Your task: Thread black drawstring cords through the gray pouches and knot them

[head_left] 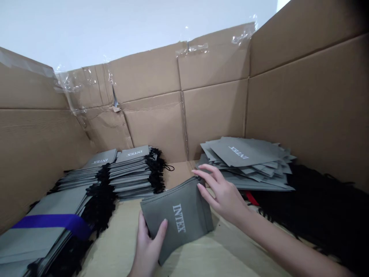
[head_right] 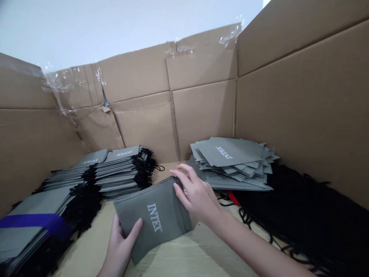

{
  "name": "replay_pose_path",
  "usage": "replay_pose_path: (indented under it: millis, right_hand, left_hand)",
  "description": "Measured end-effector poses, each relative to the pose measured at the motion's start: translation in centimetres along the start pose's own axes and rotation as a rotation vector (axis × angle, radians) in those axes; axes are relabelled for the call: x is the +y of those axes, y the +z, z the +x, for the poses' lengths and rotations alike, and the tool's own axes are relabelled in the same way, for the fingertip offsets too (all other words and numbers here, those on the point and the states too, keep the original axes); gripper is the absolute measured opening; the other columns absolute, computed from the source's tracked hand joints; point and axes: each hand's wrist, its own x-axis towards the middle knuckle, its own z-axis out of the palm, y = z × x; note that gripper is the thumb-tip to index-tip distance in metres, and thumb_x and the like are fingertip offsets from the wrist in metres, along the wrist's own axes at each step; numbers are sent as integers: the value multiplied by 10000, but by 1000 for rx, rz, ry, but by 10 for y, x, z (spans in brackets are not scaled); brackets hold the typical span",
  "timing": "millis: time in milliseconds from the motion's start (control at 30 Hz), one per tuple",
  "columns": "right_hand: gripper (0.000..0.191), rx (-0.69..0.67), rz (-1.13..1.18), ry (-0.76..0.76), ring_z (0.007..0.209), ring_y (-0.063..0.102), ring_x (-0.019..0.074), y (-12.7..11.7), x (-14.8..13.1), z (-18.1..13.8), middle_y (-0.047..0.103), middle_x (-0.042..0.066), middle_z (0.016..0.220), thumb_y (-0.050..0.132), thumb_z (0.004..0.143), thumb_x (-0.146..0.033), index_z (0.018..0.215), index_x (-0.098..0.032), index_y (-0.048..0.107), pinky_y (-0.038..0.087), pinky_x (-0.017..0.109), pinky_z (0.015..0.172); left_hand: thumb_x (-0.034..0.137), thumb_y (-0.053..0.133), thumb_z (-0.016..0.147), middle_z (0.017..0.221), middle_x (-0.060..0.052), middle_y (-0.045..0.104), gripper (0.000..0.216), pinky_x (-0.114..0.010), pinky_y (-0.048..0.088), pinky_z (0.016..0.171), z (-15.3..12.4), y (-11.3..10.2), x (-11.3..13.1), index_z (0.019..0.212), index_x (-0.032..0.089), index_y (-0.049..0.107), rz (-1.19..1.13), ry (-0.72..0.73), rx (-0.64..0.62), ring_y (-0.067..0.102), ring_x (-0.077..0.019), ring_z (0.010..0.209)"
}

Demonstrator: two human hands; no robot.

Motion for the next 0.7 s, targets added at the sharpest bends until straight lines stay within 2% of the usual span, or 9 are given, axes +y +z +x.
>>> replay_pose_path:
  millis: [100,200,300,400,500,600,700]
  right_hand:
    - [348,-15,-17,-20,887,623,213,-4,-1,4,418,110,1310,362,903,-243,1215,-236,515,530,375,749]
    - [396,-51,-88,-35,864,629,224,-7,-3,5,385,115,1350,352,888,-206,1254,-251,498,550,378,668]
    - [464,-91,-208,-69,994,592,281,-9,-7,5,353,120,1393,349,855,-156,1293,-253,467,558,389,620]
    - [477,-85,-234,-44,1045,572,302,-10,-12,4,367,116,1397,359,843,-158,1300,-242,464,560,431,672]
    - [444,-120,-116,56,1066,568,294,-11,-16,4,369,105,1393,385,856,-215,1289,-245,480,536,462,792]
    - [487,-189,97,177,1217,442,308,-10,-16,4,320,107,1421,462,838,-298,1321,-233,450,453,475,939]
    - [515,-236,339,307,1283,351,315,-6,-12,3,287,110,1446,521,817,-361,1316,-252,461,442,471,948]
  left_hand:
    - [408,678,712,1241,-130,559,738,-329,433,951,-1,-2,-5,1309,205,296,32,-19,31,557,-232,1104]
    - [403,680,712,1216,-129,582,734,-327,435,950,-2,-3,-11,1306,198,301,29,-18,30,561,-232,1103]
    - [396,677,718,1181,-123,608,692,-320,444,942,-3,-3,-15,1280,190,330,21,4,-3,571,-225,1091]
    - [379,696,699,1169,-124,617,623,-323,456,927,-4,-4,-15,1210,184,397,34,25,1,583,-235,1073]
    - [358,695,700,1178,-140,609,588,-338,464,915,-4,-4,-15,1178,181,402,78,48,-2,589,-240,1060]
    - [339,722,663,1145,-151,624,618,-356,478,889,-4,-4,-17,1164,173,400,99,37,26,606,-253,1028]
    - [317,766,598,1134,-157,629,681,-376,474,893,-5,-4,-19,1161,162,414,105,8,70,612,-271,1013]
